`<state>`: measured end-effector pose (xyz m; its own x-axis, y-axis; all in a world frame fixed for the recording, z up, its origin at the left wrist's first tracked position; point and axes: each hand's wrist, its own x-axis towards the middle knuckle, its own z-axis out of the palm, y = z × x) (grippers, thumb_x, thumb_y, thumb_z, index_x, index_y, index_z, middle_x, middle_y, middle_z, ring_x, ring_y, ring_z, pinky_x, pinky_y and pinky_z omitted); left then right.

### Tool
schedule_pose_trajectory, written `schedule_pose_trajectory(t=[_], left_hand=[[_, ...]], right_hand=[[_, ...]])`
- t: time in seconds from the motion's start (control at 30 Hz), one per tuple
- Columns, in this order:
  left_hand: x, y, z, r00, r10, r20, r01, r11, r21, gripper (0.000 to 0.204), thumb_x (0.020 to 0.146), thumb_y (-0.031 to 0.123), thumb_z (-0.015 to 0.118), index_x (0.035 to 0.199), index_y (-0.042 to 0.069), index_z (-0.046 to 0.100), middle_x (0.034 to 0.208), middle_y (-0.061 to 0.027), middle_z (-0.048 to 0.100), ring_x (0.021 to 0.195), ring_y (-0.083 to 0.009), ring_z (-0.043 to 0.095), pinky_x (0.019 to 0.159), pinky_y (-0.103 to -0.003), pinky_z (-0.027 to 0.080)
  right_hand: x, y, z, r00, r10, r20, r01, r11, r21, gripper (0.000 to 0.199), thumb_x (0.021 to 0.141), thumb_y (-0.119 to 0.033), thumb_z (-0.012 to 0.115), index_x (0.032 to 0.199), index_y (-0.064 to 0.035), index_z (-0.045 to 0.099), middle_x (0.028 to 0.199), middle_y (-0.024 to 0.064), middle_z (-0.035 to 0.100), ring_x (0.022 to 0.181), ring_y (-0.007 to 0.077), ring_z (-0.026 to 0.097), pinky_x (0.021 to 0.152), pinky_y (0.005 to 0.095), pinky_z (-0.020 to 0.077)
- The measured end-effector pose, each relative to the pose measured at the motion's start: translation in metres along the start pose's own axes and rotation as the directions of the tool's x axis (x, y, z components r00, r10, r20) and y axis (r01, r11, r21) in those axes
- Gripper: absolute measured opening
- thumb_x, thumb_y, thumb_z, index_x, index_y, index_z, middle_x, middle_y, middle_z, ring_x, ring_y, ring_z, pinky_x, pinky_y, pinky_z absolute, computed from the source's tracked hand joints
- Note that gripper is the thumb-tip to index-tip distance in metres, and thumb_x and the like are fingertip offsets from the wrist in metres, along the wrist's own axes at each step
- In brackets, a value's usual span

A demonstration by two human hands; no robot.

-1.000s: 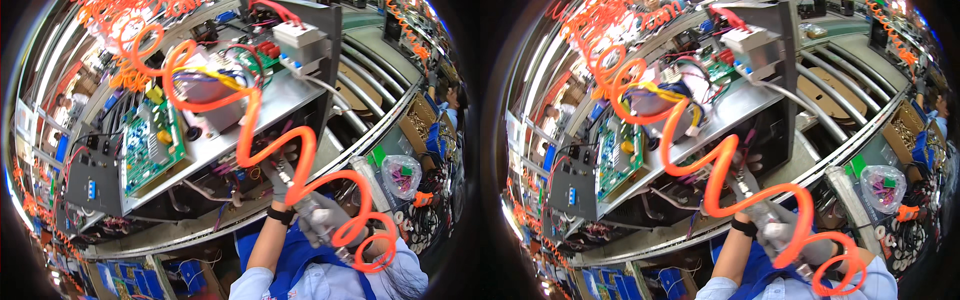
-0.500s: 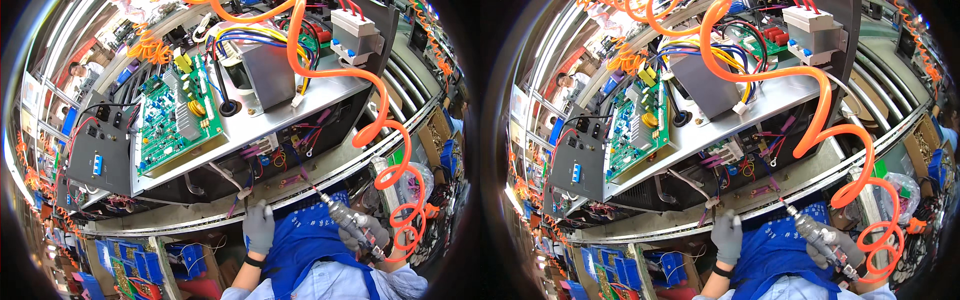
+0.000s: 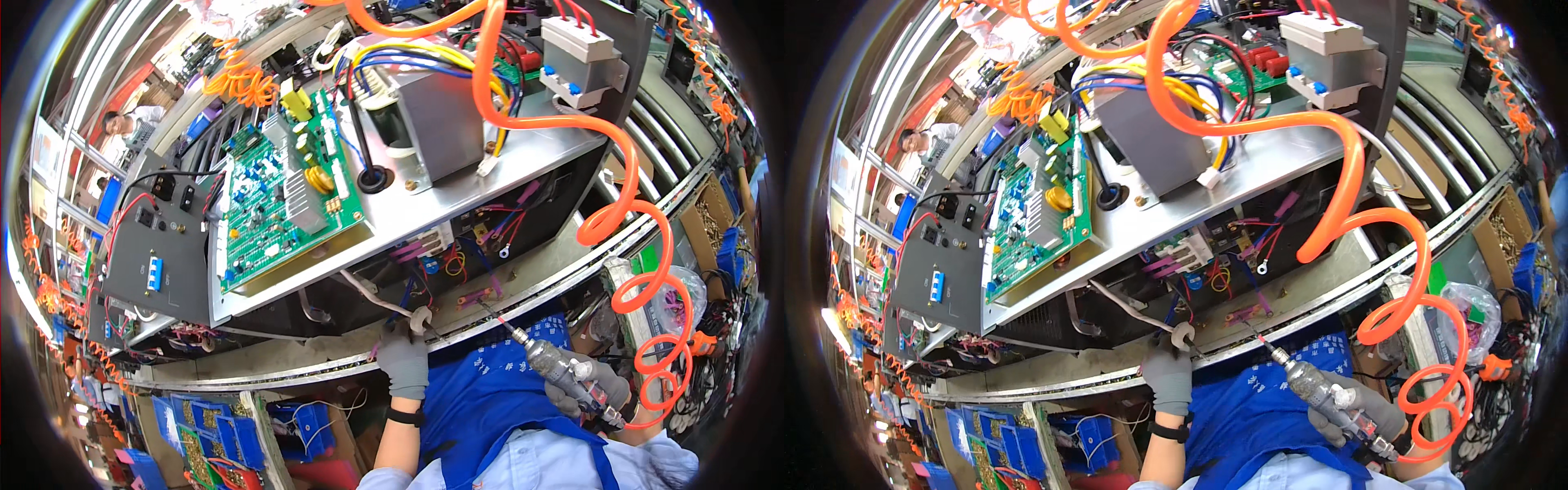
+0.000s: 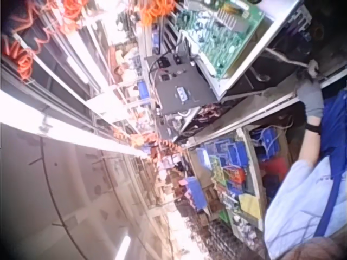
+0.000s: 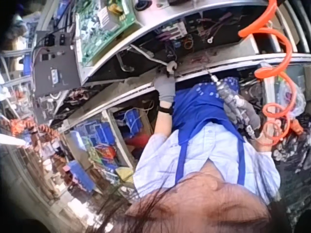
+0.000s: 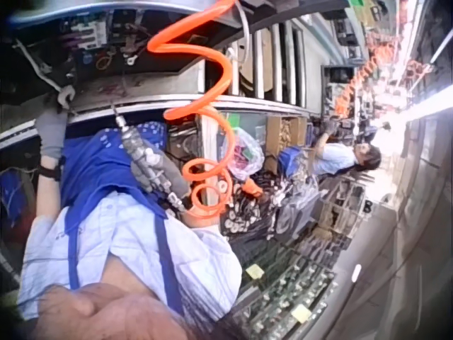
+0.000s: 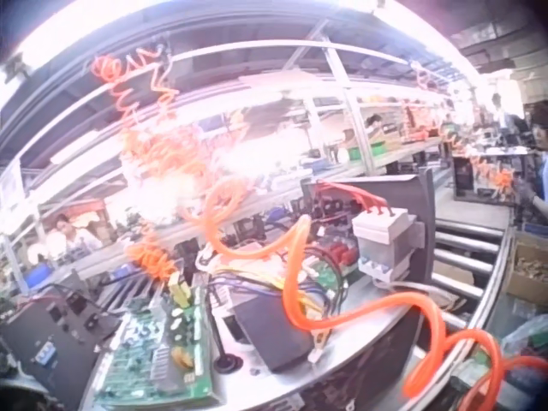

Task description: Assembling and wiring electronic components inside a power inverter chassis on an assembly line.

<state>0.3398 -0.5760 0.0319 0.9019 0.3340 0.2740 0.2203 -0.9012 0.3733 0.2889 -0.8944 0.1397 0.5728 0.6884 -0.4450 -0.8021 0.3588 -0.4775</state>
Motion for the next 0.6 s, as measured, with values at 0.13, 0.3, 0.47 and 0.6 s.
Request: schedule_pose_trajectory(t=[0.13,0.3,0.47,0.6], left_hand=[[0.000,-0.010,0.003,0.997,0.065,0.039,-0.067,0.996,0.066,0.016,0.083,0.022,0.062,0.090,0.008,0.064,0.087,-0.0148,0.063,0.074,-0.0339,0.063,0.062,-0.044,0.050],[-0.021,-0.024,-0.037,0.973,0.134,-0.190,-0.125,0.990,0.059,0.016,0.090,0.011,0.055,0.100,0.003,0.063,0.084,-0.0151,0.064,0.068,-0.0298,0.063,0.060,-0.040,0.051],[0.000,0.053,-0.105,0.918,-0.270,0.289,0.389,0.480,-0.787,0.022,0.097,0.013,0.051,0.108,-0.002,0.061,0.088,-0.0102,0.063,0.068,-0.0120,0.059,0.060,-0.024,0.048],[0.017,0.074,-0.067,0.847,-0.011,0.531,0.531,0.040,-0.846,0.023,0.095,0.014,0.056,0.111,-0.002,0.058,0.092,-0.0109,0.063,0.072,-0.0139,0.058,0.060,-0.023,0.047]], right_hand=[[-0.001,-0.005,0.011,0.999,-0.040,0.007,0.040,0.997,-0.068,0.072,0.079,-0.043,0.060,0.132,0.0004,0.038,0.076,0.0121,0.055,0.051,0.0158,0.050,0.044,0.0279,0.0425],[-0.005,-0.013,0.005,0.999,-0.032,0.033,0.035,0.994,-0.101,0.077,0.075,-0.043,0.065,0.132,0.0007,0.039,0.077,0.0117,0.056,0.054,0.0158,0.054,0.044,0.0278,0.0440],[-0.007,-0.020,0.011,0.996,0.037,0.079,-0.025,0.989,-0.146,0.086,0.069,-0.042,0.072,0.136,-0.0008,0.037,0.074,0.0098,0.054,0.054,0.0143,0.054,0.045,0.0261,0.0440],[-0.006,-0.021,0.017,0.997,0.056,0.052,-0.049,0.991,-0.126,0.092,0.066,-0.039,0.076,0.139,-0.0019,0.034,0.074,0.0098,0.055,0.055,0.0140,0.055,0.046,0.0256,0.0453]])
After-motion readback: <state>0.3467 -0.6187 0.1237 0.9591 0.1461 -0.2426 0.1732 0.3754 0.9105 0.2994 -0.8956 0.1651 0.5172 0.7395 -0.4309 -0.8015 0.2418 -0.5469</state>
